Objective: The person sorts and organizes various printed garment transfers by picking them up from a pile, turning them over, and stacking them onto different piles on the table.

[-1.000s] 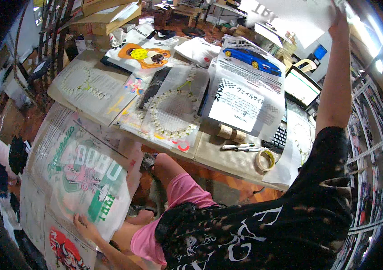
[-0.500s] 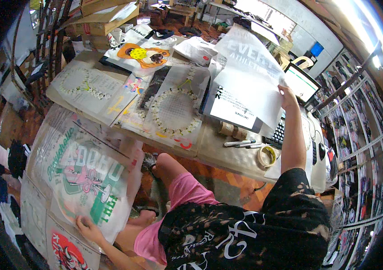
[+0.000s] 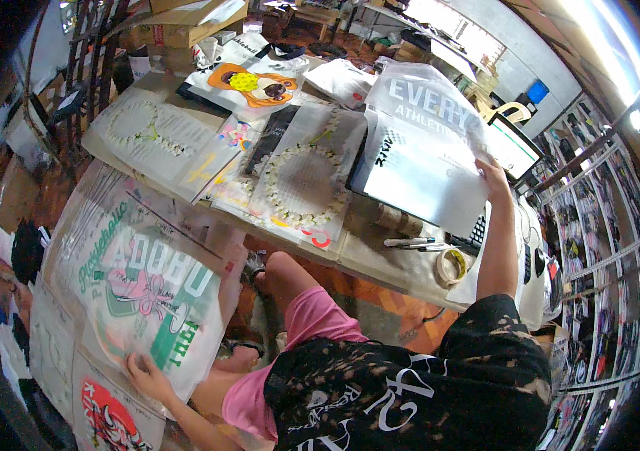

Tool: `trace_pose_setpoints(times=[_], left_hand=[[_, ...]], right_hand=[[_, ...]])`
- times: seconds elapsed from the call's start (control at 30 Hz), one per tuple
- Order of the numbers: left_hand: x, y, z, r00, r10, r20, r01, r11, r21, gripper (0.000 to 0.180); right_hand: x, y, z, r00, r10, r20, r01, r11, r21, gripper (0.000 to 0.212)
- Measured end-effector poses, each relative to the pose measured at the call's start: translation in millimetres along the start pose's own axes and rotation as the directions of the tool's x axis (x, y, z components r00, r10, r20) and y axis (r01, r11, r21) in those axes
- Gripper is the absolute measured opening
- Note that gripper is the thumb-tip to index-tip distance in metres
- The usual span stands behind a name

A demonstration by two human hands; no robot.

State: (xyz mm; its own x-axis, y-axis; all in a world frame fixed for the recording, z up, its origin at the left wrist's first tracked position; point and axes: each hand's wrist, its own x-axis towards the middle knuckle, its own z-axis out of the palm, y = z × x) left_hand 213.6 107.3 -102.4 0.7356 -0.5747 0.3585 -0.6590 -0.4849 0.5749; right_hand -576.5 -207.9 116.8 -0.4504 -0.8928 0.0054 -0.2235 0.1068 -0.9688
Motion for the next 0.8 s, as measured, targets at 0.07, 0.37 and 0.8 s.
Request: trace_pose_setpoints(times=[0.07,0.37,0.8], left_hand=[[2,-17,3,0.999,0.048,0.011,-0.048,0.998,0.028,0.031],[32,-9,4,0.96,-0.201,0.197,0.128,0.934,0.333,0.061],[25,28,44,0.973,-0.221,0.071,0.123,0.75,0.65,0.078]], right_hand=[[-8,-4,12,0.998,-0.036,-0.053,0.035,0.999,-0.017,0.049],[-35,-32,8,0.977,-0.067,-0.204,-0.05,0.852,-0.52,0.067],[-67,2,-1,0.974,-0.19,-0.12,0.133,0.919,-0.372,0.063]])
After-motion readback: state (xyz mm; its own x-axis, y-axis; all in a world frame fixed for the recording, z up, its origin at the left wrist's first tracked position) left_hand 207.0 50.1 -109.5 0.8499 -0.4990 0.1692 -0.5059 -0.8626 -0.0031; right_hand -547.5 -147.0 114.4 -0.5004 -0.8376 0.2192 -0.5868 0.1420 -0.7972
